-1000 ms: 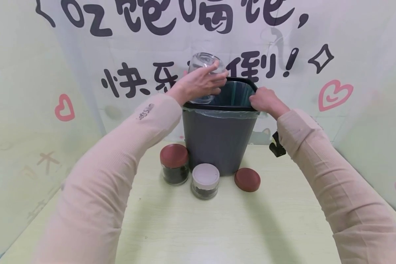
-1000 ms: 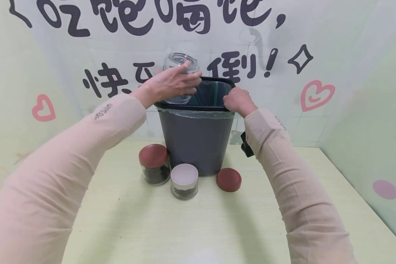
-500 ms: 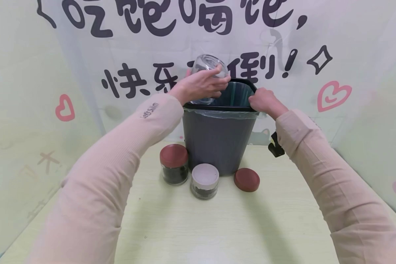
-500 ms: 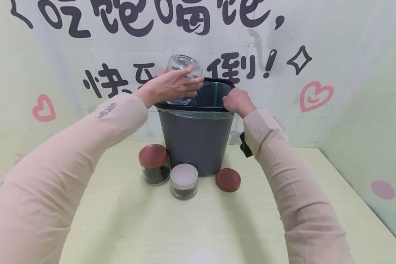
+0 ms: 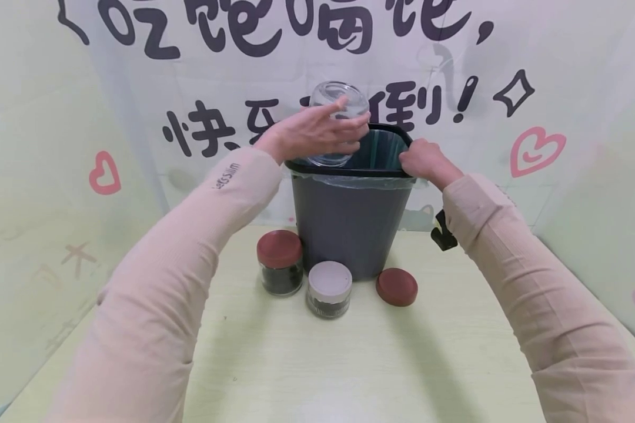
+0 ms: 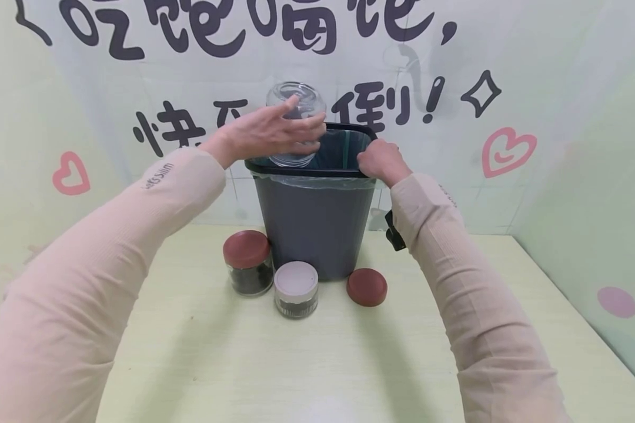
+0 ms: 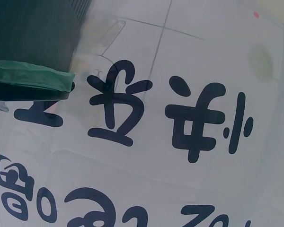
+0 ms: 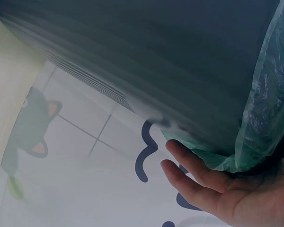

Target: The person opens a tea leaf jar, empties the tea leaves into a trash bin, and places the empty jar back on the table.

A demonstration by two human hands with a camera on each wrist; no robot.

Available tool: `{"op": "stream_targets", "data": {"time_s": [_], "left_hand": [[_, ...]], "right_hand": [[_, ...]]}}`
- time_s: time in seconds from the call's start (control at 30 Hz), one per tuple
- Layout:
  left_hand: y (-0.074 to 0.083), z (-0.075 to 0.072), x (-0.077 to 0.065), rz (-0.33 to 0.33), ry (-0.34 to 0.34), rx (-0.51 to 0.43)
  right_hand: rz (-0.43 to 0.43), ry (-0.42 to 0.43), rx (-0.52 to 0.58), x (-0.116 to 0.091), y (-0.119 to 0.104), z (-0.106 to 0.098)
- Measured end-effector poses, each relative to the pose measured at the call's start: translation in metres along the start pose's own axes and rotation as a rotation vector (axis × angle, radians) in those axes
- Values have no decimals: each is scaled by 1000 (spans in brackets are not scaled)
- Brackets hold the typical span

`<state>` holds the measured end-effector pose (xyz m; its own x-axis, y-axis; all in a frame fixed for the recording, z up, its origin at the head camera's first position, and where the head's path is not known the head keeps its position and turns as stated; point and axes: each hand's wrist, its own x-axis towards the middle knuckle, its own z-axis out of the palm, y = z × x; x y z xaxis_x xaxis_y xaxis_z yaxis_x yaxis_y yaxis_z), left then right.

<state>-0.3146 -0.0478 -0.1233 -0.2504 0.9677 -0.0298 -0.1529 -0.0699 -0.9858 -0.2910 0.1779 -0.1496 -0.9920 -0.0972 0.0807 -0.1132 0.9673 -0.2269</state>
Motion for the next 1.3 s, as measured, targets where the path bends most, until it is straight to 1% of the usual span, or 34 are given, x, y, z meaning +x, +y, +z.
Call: {"op": "stream_targets", "data": {"time_s": [0.07,0.23,0.3,0.33,0.43,0.63,0.8,0.9,1.0,1.17,1.23,1.3], "left_hand": [[-2,0,-1,-9,-18,-81],[-9,0,-4,-13,-99,-291],[-10,0,-4,-31,-120,-371],[-11,0,-4,-51,-130,-413],[-12,0,-3,-141,-163,-563],[-13,0,0,-375,-224,-883],[-13,-1,-2,-562,-252,-1133],[-13,-1,-5,-645,-248,-1220],[-13,-1,-8,-709,-258,-1283],[-10,0,-14,-838,-310,-1395],[-9,0,-17,-891,-331,-1427],[-8,1,-21,-946,-337,-1450]], "right_hand": [[6,-2,10,0,0,0],[8,-5,7,1,0,0],[6,-8,4,1,0,0],[6,-9,3,1,-1,0],[5,-13,2,1,-1,-1],[21,-18,15,2,0,0],[22,-14,13,2,0,0],[23,-9,20,1,0,0],[26,-3,31,1,1,0],[38,12,51,-1,-1,1],[42,18,59,-2,-1,2],[43,23,64,-2,-1,2]]}}
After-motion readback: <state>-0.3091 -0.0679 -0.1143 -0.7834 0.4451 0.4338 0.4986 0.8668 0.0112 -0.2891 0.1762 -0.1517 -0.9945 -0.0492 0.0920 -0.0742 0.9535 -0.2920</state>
